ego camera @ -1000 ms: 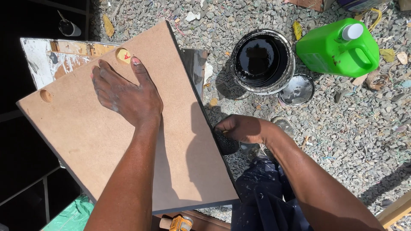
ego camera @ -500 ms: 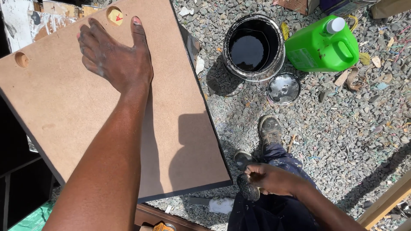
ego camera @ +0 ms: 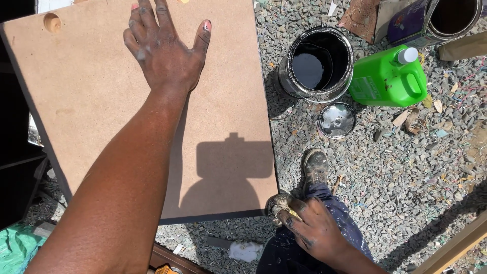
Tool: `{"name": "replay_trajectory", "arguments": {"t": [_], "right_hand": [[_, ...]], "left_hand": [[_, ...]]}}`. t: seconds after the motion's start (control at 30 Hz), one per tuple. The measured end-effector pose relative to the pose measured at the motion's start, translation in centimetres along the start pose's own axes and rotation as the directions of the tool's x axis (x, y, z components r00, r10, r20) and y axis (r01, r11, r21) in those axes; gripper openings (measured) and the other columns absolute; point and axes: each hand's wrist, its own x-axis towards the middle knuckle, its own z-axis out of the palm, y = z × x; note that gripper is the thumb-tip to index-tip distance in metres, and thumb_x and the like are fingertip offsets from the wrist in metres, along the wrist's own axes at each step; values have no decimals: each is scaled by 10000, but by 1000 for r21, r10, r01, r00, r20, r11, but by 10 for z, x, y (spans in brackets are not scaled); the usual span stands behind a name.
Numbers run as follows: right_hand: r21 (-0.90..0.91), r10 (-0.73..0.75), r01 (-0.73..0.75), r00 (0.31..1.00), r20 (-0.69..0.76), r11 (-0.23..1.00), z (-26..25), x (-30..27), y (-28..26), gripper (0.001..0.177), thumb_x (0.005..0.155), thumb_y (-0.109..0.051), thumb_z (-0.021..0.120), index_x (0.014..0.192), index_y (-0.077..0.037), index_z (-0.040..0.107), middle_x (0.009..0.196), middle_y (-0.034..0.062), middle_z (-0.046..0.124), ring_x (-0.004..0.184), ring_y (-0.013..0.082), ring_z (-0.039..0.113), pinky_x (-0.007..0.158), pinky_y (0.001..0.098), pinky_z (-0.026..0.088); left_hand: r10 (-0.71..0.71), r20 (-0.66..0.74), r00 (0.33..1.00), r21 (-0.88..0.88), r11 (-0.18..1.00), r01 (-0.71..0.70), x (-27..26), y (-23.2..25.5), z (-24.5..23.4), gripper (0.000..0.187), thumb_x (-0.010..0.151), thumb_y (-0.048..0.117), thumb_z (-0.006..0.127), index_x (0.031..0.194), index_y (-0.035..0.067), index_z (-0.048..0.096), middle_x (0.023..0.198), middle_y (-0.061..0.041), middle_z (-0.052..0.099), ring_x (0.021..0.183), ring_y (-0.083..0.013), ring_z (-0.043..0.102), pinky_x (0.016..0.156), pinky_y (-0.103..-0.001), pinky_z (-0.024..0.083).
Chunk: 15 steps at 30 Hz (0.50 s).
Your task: The person paints a flat board by hand using a piece of sponge dipped into a can of black paint, then moves the board to a drying area.
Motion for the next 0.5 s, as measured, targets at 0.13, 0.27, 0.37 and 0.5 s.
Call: {"name": "replay_trajectory", "arguments": {"t": [0.13, 0.27, 0.37, 0.5], "right_hand": [[-207, -186, 150, 969, -163, 967, -31, 86, 21, 314, 931, -76, 678, 1239, -139, 681, 1267, 144, 636, 847, 234, 474, 684, 374, 406], [-255, -221, 173, 960, -174, 951, -74, 194, 48, 633, 679, 222, 624, 1239, -73, 599, 1198, 163, 622, 821, 252, 433, 668, 382, 362], [-259, -275, 217, 938, -212, 941, -104, 270, 70, 570, 740, 203, 634, 1253, -46, 633, 1204, 218, 614, 900, 338, 484, 757, 452, 411], [-333, -331, 221, 887, -321, 917, -138, 380, 106, 380, 835, 183, 685, 1175, 12, 686, 1097, 162, 558, 941, 337, 429, 721, 457, 385]], "left_hand": [[-4, 68, 998, 49, 999, 1, 1, -1, -3, 944, 1063, 808, 332, 1663, 114, 109, 1726, -193, 144, 1578, -361, 105, 1234, -587, 80], [12, 48, 999, 60, 998, -15, 5, -6, 3, 944, 1091, 807, 374, 1667, 118, 84, 1735, -173, 129, 1594, -356, 95, 1267, -586, 79], [14, 12, 1000, 47, 999, -14, 5, -6, 5, 987, 1024, 832, 340, 1662, 102, 156, 1714, -189, 179, 1577, -368, 152, 1248, -586, 105], [32, 11, 999, 23, 999, -33, 7, -8, 5, 1001, 1012, 835, 331, 1665, 104, 127, 1720, -197, 176, 1586, -369, 146, 1248, -589, 89]]}}
